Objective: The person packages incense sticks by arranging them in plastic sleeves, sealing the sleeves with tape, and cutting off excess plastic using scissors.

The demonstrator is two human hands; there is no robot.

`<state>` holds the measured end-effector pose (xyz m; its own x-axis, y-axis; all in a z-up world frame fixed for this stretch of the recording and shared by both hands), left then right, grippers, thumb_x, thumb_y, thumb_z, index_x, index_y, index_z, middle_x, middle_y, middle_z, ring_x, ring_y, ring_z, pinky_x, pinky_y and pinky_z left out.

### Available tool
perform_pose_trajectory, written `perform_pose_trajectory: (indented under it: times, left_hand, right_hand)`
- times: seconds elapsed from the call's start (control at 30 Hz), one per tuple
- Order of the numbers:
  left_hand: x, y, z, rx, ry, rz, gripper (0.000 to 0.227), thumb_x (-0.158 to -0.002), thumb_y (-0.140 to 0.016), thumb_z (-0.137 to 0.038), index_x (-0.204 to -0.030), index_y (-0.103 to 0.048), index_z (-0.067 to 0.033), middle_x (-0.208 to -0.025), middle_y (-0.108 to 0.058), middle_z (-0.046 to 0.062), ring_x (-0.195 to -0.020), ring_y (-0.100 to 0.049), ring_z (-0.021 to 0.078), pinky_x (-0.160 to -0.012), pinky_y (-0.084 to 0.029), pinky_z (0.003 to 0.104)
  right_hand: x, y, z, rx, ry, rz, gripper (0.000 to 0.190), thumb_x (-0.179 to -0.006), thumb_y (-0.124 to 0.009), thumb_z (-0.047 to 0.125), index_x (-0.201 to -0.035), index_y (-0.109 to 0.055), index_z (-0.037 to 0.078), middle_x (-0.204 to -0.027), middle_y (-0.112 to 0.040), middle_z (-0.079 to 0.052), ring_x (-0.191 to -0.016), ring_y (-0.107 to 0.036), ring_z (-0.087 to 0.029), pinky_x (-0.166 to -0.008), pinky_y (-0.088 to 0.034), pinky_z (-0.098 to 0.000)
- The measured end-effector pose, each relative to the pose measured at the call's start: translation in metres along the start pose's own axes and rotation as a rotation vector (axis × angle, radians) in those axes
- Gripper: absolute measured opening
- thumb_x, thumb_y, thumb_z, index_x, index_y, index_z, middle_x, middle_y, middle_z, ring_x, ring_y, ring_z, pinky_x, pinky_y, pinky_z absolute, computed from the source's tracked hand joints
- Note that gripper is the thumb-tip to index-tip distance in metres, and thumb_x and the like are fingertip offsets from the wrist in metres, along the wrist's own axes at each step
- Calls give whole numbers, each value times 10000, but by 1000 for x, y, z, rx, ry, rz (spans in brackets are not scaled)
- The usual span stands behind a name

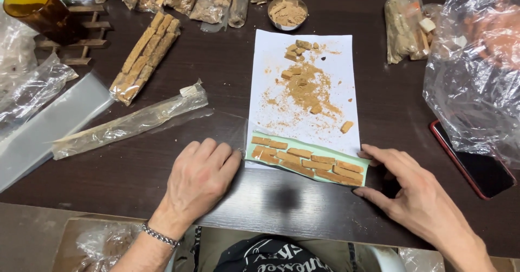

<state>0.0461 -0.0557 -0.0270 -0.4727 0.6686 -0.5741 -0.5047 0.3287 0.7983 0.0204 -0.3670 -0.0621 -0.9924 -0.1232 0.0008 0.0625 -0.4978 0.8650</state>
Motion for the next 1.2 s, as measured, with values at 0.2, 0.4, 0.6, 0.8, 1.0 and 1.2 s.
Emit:
perform_pose_trajectory:
  times: [0.2,0.4,0.6,0.8,1.0,1.2]
  left_hand:
    - [5,-4,1,15,11,8,153,-986,-599,42,-860,-616,-44,-719,-450,59,-636,-407,230,-532,-315,363]
    - [10,-1,2,18,49,6,258,-969,-591,78,-760,-554,-69,-685,-430,53,-628,-383,221,-524,-302,355]
    - [11,12,-1,-35,252,93,305,-953,-575,-30,-683,-460,-113,-688,-397,62,-631,-397,262,-510,-328,404]
    - [15,10,-27,-16,436,70,356,-985,-634,-158,-680,-452,-135,-685,-416,37,-615,-433,239,-447,-396,392]
    - [22,-11,-28,-132,579,75,328,-980,-646,-220,-706,-477,-156,-684,-438,14,-617,-440,209,-398,-350,355]
    - [21,-21,-29,-175,666,98,268,-958,-648,-225,-742,-515,-139,-701,-480,32,-627,-479,220,-379,-367,378]
  right_hand:
    - [6,-5,24,-42,222,-133,590,-786,-823,238,-1324,-636,84,-1156,-731,-57,-990,-689,-178,-918,-527,-314]
    - [9,-13,37,-80,167,-158,457,-805,-810,235,-1226,-690,104,-1107,-752,-21,-1035,-678,-180,-938,-524,-312]
    - [14,-16,55,-53,154,-183,369,-840,-784,246,-1177,-692,128,-1076,-721,23,-978,-662,-166,-919,-508,-302]
    - [15,-24,47,-23,49,-144,432,-814,-801,271,-1225,-699,183,-1125,-681,42,-968,-700,-137,-857,-533,-288]
    - [16,-23,36,-18,19,-90,524,-778,-837,301,-1270,-686,202,-1128,-646,45,-865,-668,-129,-777,-540,-300]
    - [13,-22,37,-35,84,-54,454,-795,-825,301,-1222,-707,203,-1068,-681,52,-958,-659,-140,-860,-526,-296]
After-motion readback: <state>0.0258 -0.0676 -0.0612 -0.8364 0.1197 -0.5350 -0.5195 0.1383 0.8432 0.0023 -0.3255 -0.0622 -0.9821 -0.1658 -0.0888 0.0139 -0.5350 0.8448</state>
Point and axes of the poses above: each hand's wrist, its own x-axis away from the middle knuckle, its own y-axis out of the back of the hand, z = x × y, the point moved 7 cm from there along -x, towards the middle knuckle
